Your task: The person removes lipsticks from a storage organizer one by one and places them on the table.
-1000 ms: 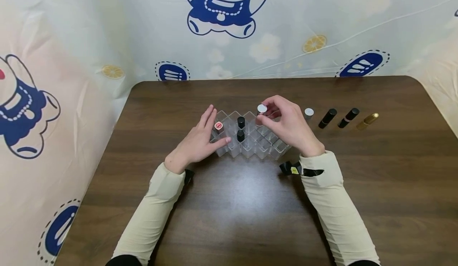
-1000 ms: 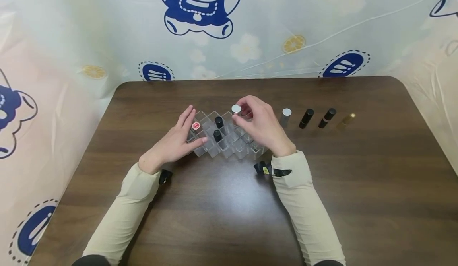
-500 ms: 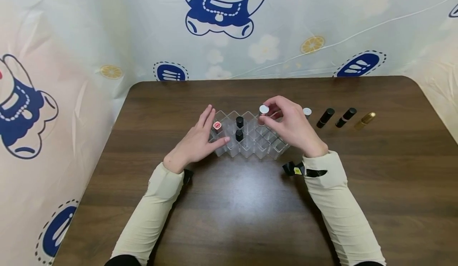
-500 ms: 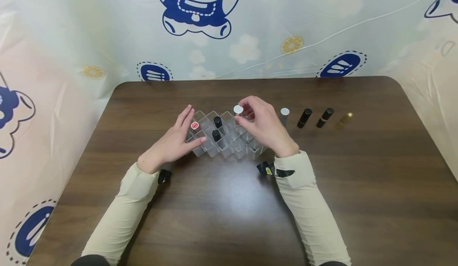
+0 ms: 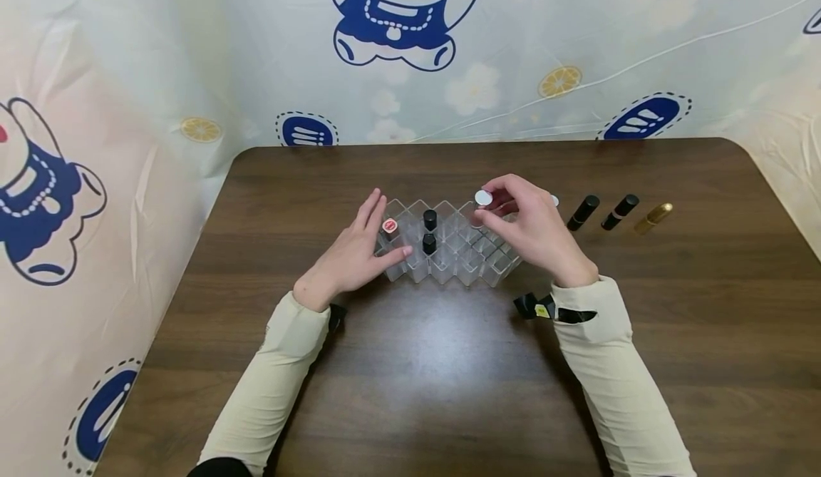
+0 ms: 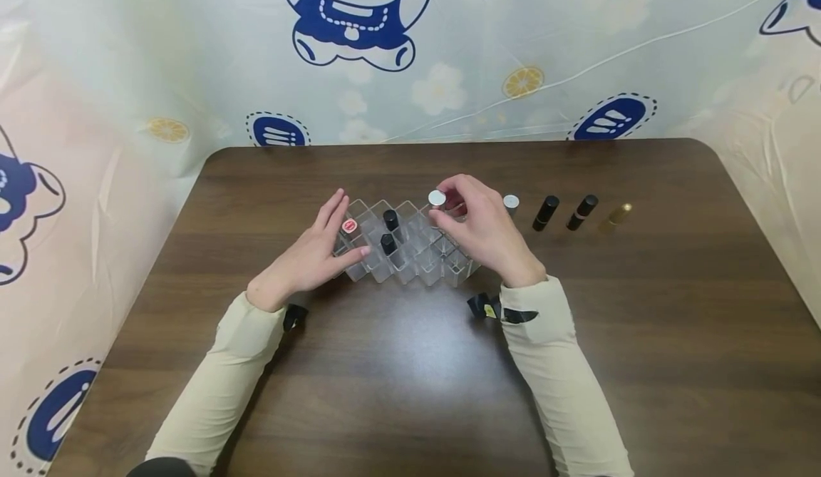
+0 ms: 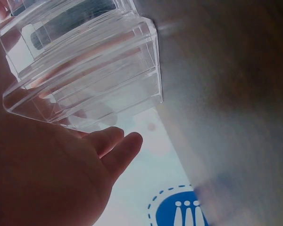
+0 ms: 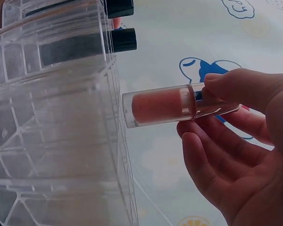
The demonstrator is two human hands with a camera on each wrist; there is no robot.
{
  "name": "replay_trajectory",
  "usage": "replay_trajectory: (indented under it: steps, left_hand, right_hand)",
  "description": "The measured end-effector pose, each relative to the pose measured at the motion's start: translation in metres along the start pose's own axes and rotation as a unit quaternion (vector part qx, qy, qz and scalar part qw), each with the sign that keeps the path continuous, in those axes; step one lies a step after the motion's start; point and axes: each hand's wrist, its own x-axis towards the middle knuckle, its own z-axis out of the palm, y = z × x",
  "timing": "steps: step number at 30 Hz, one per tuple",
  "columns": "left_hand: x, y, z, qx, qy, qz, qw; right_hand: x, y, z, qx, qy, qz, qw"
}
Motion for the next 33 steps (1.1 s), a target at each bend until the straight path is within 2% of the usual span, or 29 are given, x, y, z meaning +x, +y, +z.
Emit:
replay_trajectory:
  steps: [13, 18, 33]
  left_hand:
    - [0.0, 0.001, 0.0, -0.003, -0.003, -0.004, 1.0]
    - [0.0, 0.001, 0.0, 0.0, -0.002, -0.005, 1.0]
    - [-0.001, 0.0, 0.002, -0.004, 0.001, -0.005, 1.0]
  right_hand:
    - [-0.01, 0.005, -0.01, -0.003, 0.04, 0.009, 0.9991]
    - [-0.014, 0.008, -0.014, -0.019, 0.044, 0.004, 0.9989]
    - [-0.023, 0.015, -0.027, -0.022, 0.066, 0.008, 0.9976]
